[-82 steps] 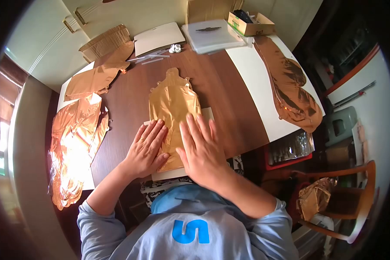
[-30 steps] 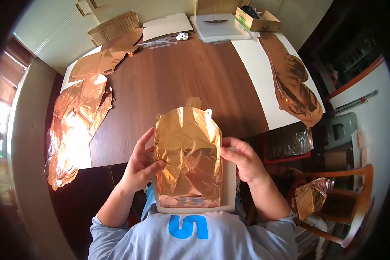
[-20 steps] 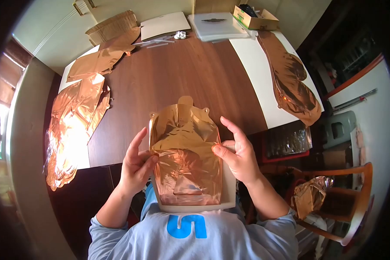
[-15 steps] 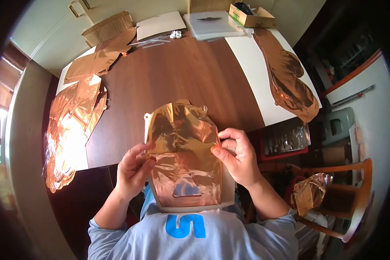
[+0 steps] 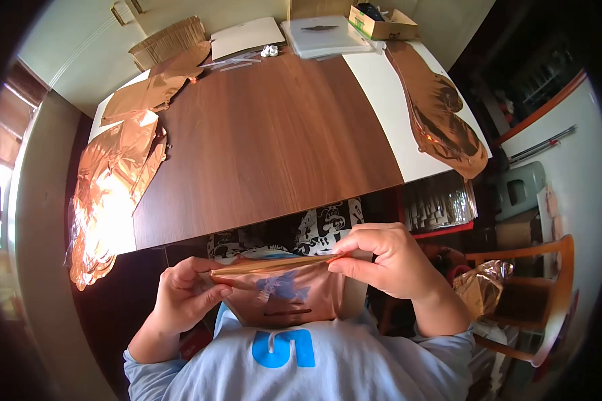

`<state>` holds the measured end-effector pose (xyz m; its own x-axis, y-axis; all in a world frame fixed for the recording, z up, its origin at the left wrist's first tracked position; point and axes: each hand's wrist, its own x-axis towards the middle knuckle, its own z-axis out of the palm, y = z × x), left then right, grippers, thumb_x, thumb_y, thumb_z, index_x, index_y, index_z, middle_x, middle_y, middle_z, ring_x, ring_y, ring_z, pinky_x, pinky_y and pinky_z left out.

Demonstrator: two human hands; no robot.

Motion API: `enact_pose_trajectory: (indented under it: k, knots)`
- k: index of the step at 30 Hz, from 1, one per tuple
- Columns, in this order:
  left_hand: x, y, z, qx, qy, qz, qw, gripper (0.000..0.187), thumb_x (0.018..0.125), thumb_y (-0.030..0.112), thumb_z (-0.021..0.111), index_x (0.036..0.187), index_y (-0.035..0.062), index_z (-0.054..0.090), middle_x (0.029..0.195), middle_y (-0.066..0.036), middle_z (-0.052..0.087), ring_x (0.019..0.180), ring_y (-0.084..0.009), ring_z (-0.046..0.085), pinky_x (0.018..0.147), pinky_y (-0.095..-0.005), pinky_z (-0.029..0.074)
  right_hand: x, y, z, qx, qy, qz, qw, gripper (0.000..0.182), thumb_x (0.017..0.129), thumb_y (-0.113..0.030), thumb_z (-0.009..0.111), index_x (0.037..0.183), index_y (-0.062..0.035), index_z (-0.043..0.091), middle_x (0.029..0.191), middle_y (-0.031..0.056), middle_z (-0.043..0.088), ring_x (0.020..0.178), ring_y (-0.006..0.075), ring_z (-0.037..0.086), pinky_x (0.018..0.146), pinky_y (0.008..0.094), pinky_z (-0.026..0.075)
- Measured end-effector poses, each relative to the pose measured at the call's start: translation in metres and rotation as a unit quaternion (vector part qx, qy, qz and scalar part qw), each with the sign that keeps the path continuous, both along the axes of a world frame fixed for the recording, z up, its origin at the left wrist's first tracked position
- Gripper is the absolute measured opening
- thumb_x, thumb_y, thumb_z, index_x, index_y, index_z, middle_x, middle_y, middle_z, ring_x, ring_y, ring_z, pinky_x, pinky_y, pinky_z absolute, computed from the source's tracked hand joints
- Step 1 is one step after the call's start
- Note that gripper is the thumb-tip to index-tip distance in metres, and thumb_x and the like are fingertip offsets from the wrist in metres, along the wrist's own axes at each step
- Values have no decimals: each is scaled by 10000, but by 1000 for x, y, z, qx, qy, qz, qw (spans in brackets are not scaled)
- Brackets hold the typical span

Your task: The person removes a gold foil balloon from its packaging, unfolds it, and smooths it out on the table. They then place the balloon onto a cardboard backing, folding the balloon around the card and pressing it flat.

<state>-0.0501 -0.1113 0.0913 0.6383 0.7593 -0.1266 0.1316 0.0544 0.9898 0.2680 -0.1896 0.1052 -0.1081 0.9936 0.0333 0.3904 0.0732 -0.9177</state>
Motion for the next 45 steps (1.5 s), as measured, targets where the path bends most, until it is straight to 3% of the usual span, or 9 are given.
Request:
enact_pose_trajectory:
  k: [7, 15, 18, 21, 27, 31, 36, 41, 45]
  knots:
    - [-2, 4, 6, -17, 48, 14, 999, 181, 952, 137, 703, 933, -42, 683, 781, -18, 680, 703, -40, 566, 606, -218, 477, 9, 10, 1, 20, -8, 32, 999, 142, 834, -147, 804, 841, -35, 717, 721, 48, 631, 702, 128, 609, 640, 286, 471]
    - [49, 107, -53, -206, 84, 132, 966, 269, 944, 226, 683, 940, -43, 675, 839, -95, 694, 689, -141, 671, 548, -276, 501, 39, 141, -74, -239, -6, -37, 970, 259, 854, -273, 791, 849, -24, 721, 677, -9, 635, 567, 62, 508, 510, 229, 392]
    - [57, 149, -56, -50, 267, -2, 962, 315, 940, 273, 676, 1006, -34, 661, 836, -123, 695, 654, -214, 687, 536, -347, 519, 43, 183, -84, -233, -93, -48, 967, 258, 841, -243, 800, 844, 0, 716, 669, 17, 638, 578, 74, 528, 518, 251, 412]
    - [71, 149, -33, 279, 551, 6, 786, 386, 887, 332, 712, 1004, -33, 670, 905, -169, 690, 759, -317, 691, 666, -406, 560, 42, 199, -94, -166, -136, -53, 975, 294, 795, -254, 819, 791, 19, 710, 606, 48, 611, 528, 113, 524, 485, 306, 413]
    - [94, 131, -71, 604, 180, 7, 776, 535, 809, 322, 743, 1216, 4, 604, 1193, -172, 609, 1141, -338, 570, 993, -436, 441, 20, 175, -75, -24, -283, -137, 949, 363, 830, -321, 774, 972, -5, 669, 838, 180, 707, 808, 312, 697, 701, 415, 529]
    - [96, 138, -93, 522, 163, -28, 837, 591, 816, 298, 753, 1288, -1, 563, 1255, -176, 577, 1172, -349, 548, 1029, -438, 424, 15, 113, -72, 159, -351, -265, 884, 371, 875, -363, 735, 980, -24, 625, 849, 177, 704, 838, 366, 681, 730, 454, 538]
    - [94, 141, -89, 493, 162, -35, 854, 570, 806, 255, 765, 1278, -1, 573, 1209, -168, 594, 1127, -353, 568, 995, -436, 449, 23, 21, -109, -75, -118, -253, 957, 394, 904, -381, 731, 880, -10, 601, 699, 130, 671, 535, 230, 644, 529, 325, 526]
    - [99, 152, -78, 465, 193, -41, 863, 492, 813, 216, 762, 1232, 3, 619, 1095, -163, 607, 978, -317, 641, 859, -412, 531, -5, 6, -117, -290, 366, -201, 861, 389, 946, -461, 663, 870, -94, 560, 848, 119, 713, 648, 158, 699, 532, 229, 492]
    - [104, 161, -54, 328, 250, -86, 907, 442, 832, 182, 751, 1216, -2, 635, 1000, -142, 601, 817, -238, 680, 729, -370, 567, -23, 19, -119, -288, 435, -227, 823, 336, 906, -391, 739, 970, -86, 612, 825, 104, 712, 643, 142, 694, 533, 229, 496]
